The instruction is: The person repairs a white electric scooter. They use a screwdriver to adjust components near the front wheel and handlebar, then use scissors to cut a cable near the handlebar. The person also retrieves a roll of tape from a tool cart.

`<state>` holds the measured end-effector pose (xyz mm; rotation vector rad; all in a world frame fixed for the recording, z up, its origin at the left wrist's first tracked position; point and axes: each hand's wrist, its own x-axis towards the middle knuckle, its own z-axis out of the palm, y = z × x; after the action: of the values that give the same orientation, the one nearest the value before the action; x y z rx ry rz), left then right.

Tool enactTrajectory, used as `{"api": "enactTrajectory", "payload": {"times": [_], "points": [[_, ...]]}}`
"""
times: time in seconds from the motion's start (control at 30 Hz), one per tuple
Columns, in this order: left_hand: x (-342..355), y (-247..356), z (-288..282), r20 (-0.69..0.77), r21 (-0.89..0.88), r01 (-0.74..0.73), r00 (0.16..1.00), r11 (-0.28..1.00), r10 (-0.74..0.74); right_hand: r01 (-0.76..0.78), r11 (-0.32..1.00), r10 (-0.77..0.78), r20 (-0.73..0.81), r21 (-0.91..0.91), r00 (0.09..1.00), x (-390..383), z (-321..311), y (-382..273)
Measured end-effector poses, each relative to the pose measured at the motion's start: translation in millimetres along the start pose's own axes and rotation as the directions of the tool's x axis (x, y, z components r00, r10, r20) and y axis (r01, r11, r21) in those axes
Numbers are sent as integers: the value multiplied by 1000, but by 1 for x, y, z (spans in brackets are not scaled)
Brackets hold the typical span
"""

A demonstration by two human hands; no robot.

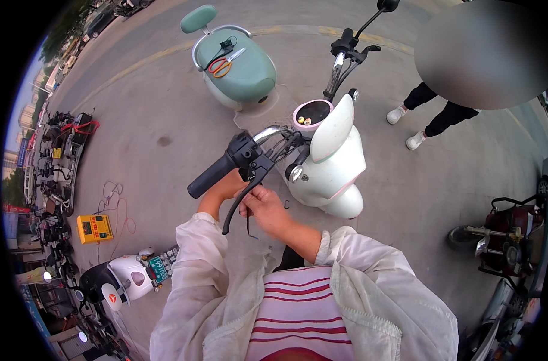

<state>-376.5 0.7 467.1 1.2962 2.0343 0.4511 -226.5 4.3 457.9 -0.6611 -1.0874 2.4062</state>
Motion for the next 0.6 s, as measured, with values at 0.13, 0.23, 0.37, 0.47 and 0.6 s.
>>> {"api": "enactTrajectory", "payload": {"times": [0.13, 0.23, 0.37, 0.47, 0.6], "points": [[-11, -4, 6, 43, 249, -69, 997, 966, 60, 51, 916, -80, -58, -398, 995, -46, -22, -57], [-26, 7, 12, 21, 223, -169, 985, 960, 168, 160, 831, -328, -237, -532, 914, -89, -66, -119], [-35, 19, 22, -7, -153, -221, 975, 963, 223, 108, 584, -665, -398, -804, 632, -93, -150, -156], [-35, 29, 20, 14, -529, -134, 986, 838, 167, -41, 495, -628, -389, -868, 673, -87, -179, -142], [-37, 45, 30, 108, -774, -31, 978, 633, 180, -212, 479, -477, -454, -852, 753, -90, -200, -95]]}}
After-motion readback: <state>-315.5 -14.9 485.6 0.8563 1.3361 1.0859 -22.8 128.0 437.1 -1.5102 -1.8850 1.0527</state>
